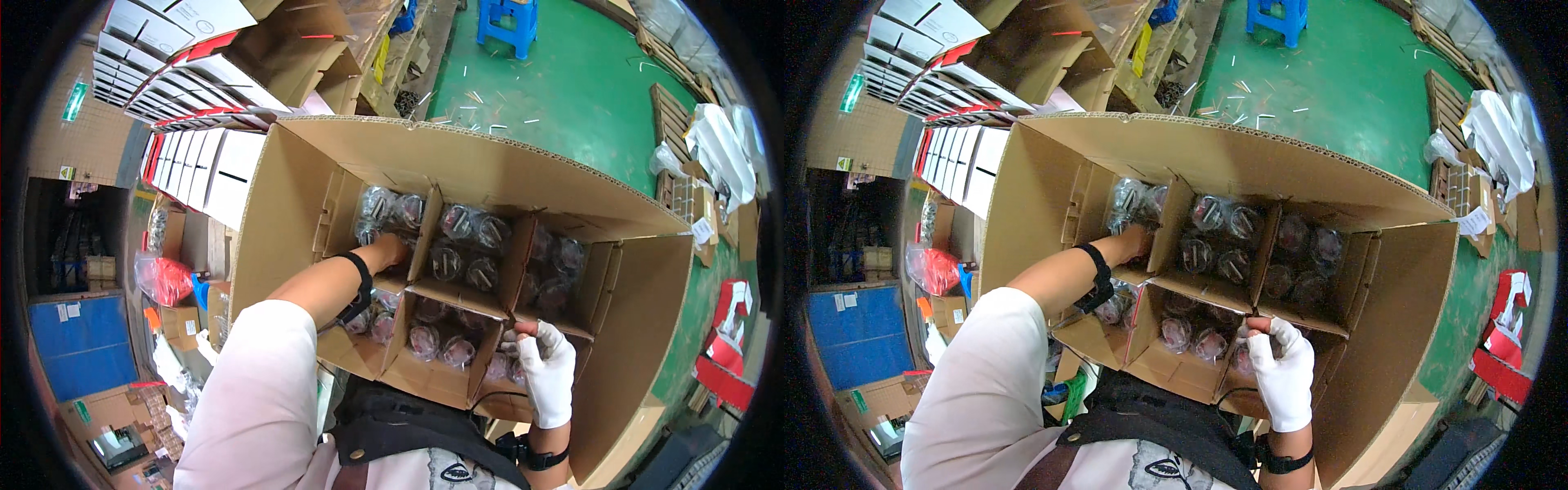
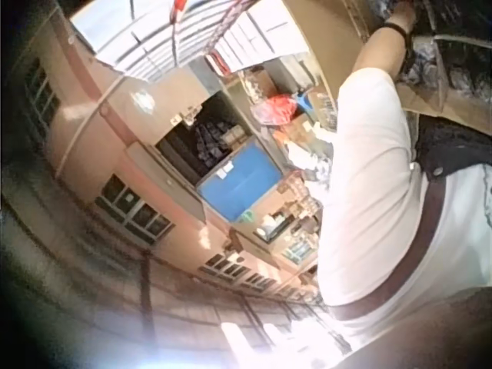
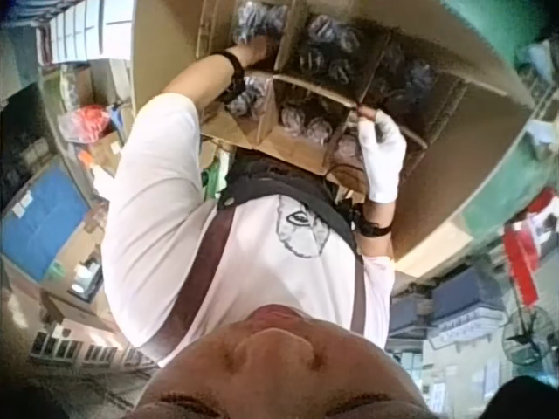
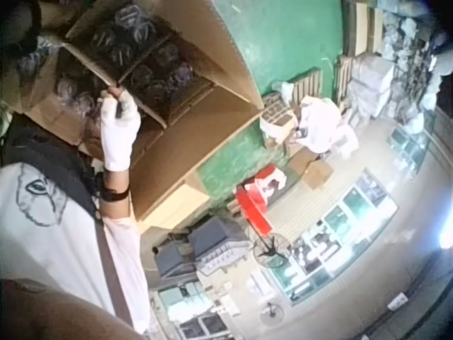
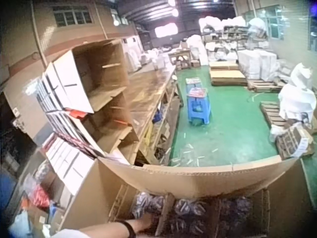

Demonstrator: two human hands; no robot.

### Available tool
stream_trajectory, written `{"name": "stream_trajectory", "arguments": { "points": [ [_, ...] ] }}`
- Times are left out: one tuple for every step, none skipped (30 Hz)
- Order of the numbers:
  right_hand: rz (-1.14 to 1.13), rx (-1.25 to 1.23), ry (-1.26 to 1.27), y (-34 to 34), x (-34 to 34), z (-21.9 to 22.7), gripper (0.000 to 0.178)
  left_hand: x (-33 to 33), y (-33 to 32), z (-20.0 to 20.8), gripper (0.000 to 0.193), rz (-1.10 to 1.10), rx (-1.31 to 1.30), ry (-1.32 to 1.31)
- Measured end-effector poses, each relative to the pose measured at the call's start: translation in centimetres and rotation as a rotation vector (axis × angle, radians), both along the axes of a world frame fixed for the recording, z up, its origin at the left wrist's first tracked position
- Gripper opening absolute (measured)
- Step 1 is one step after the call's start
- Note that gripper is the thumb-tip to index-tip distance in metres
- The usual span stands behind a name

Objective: The person packs small plastic-wrapped items into a large cardboard box with internal dividers. They place the items into the compartments and then insert red and white cardboard dividers to separate the sections. The person continues to fill the box with more wrapped items and dividers.

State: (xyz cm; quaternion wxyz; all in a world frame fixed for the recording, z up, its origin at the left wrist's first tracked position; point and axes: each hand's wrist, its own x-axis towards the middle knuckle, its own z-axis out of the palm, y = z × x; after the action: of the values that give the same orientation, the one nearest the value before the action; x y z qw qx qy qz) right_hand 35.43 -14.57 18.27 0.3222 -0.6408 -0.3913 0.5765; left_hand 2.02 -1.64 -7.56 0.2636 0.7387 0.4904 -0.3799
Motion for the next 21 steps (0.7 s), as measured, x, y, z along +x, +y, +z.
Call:
{"name": "stream_trajectory", "arguments": {
  "points": [
    [0.033, 0.028, -0.063, -0.2, 0.5, -0.4, 0.014, 0.5, 0.1, 0.6, 0.025, 0.143, 0.015, -0.005],
    [-0.013, 0.006, 0.029, -0.6, 0.8, -0.9, 0.016, 1.0, 0.2, 1.0, 0.026, 0.245, 0.034, -0.009],
    [-0.025, -0.028, 0.033, -0.6, 0.9, -0.9, 0.016, 1.2, 0.0, 1.0, 0.028, 0.321, 0.049, -0.003],
    [-0.038, -0.061, 0.037, -0.5, 1.0, -0.7, 0.017, 1.3, 0.1, 1.0, 0.029, 0.367, 0.059, 0.004],
    [-0.048, -0.094, 0.039, -0.4, 1.0, -0.5, 0.017, 1.3, 0.3, 1.0, 0.03, 0.405, 0.065, 0.011],
    [-0.044, -0.104, 0.012, -0.6, 1.0, -0.3, 0.017, 1.4, 0.5, 1.1, 0.032, 0.431, 0.073, 0.015],
    [-0.045, -0.088, 0.01, -0.8, 0.8, -0.5, 0.017, 1.4, 0.5, 1.2, 0.034, 0.45, 0.074, 0.012],
    [-0.042, -0.071, 0.009, -0.9, 0.7, -1.0, 0.017, 1.2, 0.7, 1.4, 0.035, 0.471, 0.059, 0.0],
    [-0.029, -0.057, 0.006, -1.4, 0.3, -1.1, 0.017, 0.9, 0.5, 1.5, 0.037, 0.492, 0.028, -0.03],
    [0.016, -0.024, -0.037, -1.4, -0.1, -0.6, 0.017, 0.3, 0.6, 2.2, 0.039, 0.527, -0.006, -0.086],
    [0.071, 0.01, -0.079, -1.6, -0.7, 0.0, 0.018, 0.5, -0.2, 2.6, 0.04, 0.565, -0.052, -0.235],
    [0.156, 0.064, -0.092, -1.6, -1.9, 0.4, 0.018, -0.7, -1.7, 2.2, 0.035, 0.666, -0.065, -0.661],
    [0.199, 0.126, -0.162, -1.6, -2.6, 0.0, 0.018, 1.8, -1.3, 6.5, 0.033, 0.529, -0.041, -0.534],
    [0.158, 0.071, -0.094, -1.9, -3.1, -0.1, 0.018, 3.8, -1.1, 13.1, 0.03, 0.424, -0.005, -0.376],
    [0.163, 0.009, -0.021, -2.3, -4.2, 0.6, 0.018, 4.1, -2.9, 15.2, 0.027, 0.34, 0.152, -0.299],
    [0.191, 0.012, 0.033, -2.5, -5.4, 1.4, 0.016, 4.8, -3.9, 21.7, 0.024, 0.454, 0.206, -0.327],
    [0.24, 0.004, 0.081, -2.5, -6.8, 2.9, 0.014, 3.9, -7.5, 23.4, 0.018, 0.409, 0.513, -0.426],
    [0.345, -0.131, 0.13, -2.5, -8.5, 5.9, 0.022, 2.4, -11.0, 27.3, 0.02, 0.448, 0.649, -0.6],
    [0.335, -0.142, 0.149, -2.9, -10.0, 6.9, 0.02, 0.4, -14.4, 31.2, 0.023, 0.433, 0.676, -0.777],
    [0.337, -0.149, 0.269, -3.6, -11.1, 7.1, 0.019, -2.1, -18.1, 33.1, 0.024, 0.452, 0.628, -1.163],
    [0.343, -0.165, 0.388, -4.4, -12.2, 7.6, 0.018, -4.9, -21.3, 34.0, 0.025, 0.437, 0.378, -1.543]
  ]
}}
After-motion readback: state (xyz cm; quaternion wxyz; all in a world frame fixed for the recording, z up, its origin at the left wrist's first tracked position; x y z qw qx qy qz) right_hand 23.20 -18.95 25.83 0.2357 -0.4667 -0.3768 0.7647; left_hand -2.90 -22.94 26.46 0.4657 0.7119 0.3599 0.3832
